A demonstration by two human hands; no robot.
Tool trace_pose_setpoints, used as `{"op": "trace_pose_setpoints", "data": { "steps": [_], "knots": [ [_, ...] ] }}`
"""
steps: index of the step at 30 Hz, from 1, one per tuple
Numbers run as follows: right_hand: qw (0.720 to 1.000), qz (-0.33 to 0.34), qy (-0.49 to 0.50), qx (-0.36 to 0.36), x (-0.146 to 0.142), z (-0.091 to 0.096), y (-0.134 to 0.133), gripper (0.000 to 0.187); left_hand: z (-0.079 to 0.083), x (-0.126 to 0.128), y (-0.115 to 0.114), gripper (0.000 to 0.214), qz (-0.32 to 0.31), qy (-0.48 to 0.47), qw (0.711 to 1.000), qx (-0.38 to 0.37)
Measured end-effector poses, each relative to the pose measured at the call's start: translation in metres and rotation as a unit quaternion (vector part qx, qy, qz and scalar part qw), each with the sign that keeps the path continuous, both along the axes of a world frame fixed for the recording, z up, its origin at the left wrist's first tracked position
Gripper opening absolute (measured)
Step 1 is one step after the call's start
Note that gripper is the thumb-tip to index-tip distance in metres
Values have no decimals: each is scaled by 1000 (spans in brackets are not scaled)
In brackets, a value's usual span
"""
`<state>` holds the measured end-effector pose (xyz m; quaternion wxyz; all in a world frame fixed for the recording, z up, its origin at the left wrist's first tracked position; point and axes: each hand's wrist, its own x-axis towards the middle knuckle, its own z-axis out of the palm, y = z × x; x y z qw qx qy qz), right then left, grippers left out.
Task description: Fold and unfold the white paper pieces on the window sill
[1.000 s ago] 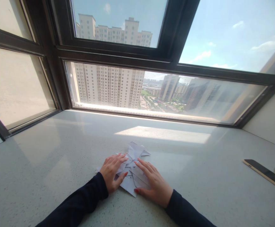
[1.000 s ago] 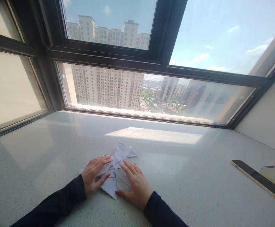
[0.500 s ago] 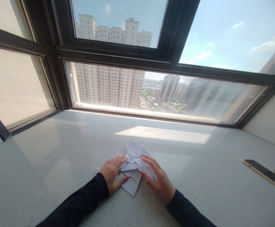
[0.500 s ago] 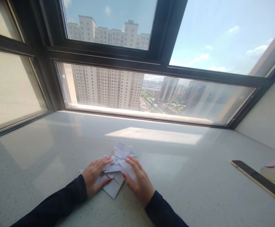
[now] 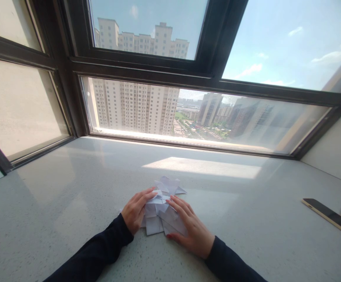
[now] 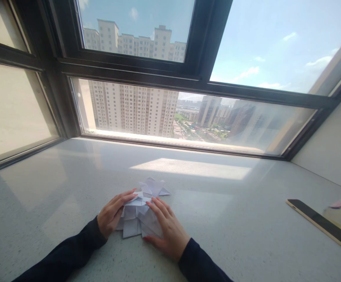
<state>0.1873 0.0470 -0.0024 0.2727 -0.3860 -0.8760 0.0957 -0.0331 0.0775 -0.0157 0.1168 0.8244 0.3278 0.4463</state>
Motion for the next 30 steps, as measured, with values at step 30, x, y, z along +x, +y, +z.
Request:
{"op": "trace_pose_setpoints", "data": {
  "steps": [30],
  "knots": [
    [998, -55, -18, 6, -4, 3, -2, 47, -14, 0, 5, 36, 52, 129, 990, -8]
  ]
}}
